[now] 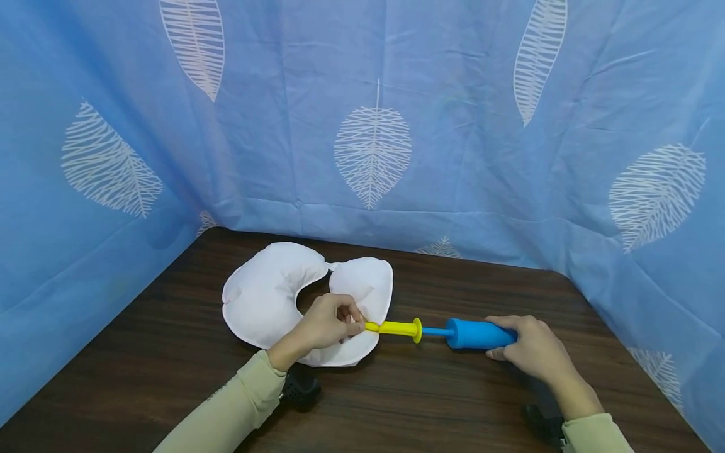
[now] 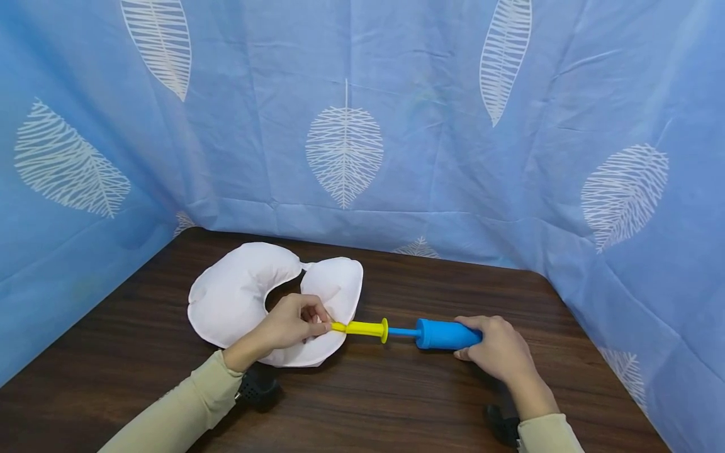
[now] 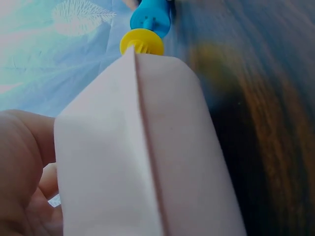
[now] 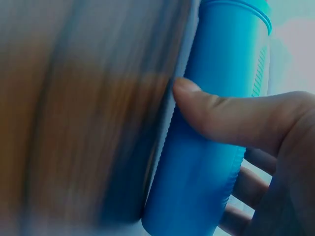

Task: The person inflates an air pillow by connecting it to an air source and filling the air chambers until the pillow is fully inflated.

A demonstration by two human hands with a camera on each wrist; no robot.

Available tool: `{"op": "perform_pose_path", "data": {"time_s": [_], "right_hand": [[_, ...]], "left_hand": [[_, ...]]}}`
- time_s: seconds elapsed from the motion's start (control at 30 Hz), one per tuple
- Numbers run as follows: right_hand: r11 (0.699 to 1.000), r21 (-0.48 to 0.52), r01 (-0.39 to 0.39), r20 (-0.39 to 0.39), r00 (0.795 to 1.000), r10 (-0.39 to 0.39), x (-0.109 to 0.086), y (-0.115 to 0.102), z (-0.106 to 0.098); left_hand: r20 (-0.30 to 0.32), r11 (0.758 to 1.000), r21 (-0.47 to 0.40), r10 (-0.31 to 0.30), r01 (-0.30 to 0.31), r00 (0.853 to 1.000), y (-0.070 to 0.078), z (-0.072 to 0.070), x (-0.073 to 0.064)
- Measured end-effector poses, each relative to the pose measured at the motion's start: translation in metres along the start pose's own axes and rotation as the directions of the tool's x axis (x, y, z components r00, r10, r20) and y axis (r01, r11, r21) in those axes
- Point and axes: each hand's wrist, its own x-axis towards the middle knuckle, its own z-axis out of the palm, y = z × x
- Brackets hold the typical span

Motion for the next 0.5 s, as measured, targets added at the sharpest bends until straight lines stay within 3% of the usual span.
{"op": "perform_pose_path", "data": {"time_s": [0.27,0.5], "right_hand": [[0.992,-0.028,0.121,-0.029,0.992,-0.122,-0.003,-0.042,0.016],[0.993,-0.053,0.103,-0.013,0.994,-0.104,-0.002,-0.044,0.016]], "left_hand": [[-0.001,0.999,0.036,0.035,-0.035,0.999,0.004,-0.001,-0.001],[0.003,0.999,0.038,0.036,-0.036,0.999,0.006,-0.002,-0.001]]}}
